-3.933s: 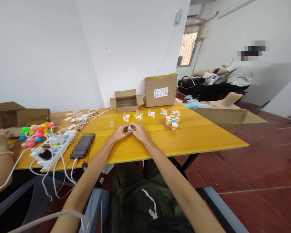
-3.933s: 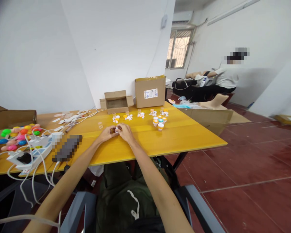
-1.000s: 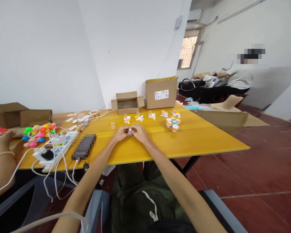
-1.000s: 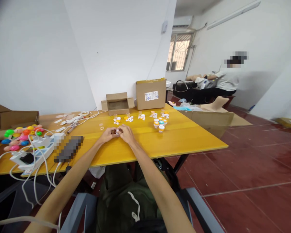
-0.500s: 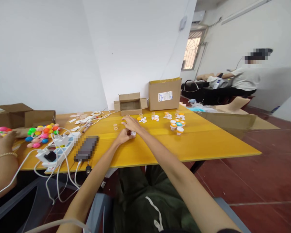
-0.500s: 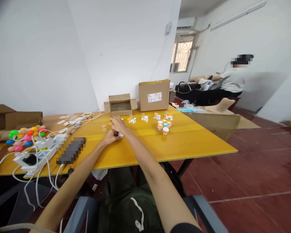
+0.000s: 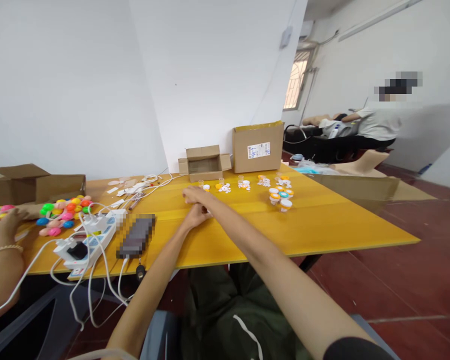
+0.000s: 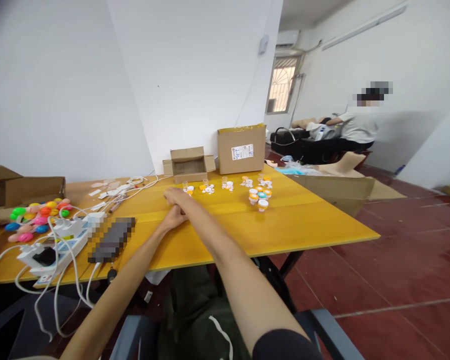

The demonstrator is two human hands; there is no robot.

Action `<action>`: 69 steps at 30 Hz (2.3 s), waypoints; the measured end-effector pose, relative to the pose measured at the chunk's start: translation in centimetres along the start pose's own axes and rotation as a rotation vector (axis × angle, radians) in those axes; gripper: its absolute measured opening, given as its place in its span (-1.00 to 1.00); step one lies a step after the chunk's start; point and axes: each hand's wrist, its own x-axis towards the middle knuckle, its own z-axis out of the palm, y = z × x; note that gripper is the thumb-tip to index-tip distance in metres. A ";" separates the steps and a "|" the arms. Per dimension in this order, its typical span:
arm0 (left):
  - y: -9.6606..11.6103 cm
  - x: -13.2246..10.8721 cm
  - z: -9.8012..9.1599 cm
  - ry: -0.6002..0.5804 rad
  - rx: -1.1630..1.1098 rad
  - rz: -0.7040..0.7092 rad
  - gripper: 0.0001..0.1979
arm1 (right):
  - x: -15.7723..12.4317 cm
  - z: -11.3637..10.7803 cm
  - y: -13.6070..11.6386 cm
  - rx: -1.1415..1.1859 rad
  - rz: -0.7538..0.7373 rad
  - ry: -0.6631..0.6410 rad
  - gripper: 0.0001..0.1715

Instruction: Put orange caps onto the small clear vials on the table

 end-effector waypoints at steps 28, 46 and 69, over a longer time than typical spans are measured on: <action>1.0 0.2 -0.1 0.007 -0.175 -0.089 -0.68 | -8.7 -3.4 5.2 0.061 -0.219 0.072 -0.83; 1.2 0.0 -0.2 -0.027 -0.180 -0.092 -0.69 | -10.2 -1.5 4.7 0.078 -0.172 0.088 -0.76; 1.8 -0.4 -1.1 0.007 -0.207 -0.100 -0.65 | -12.0 5.1 7.1 0.960 -0.001 0.388 -0.74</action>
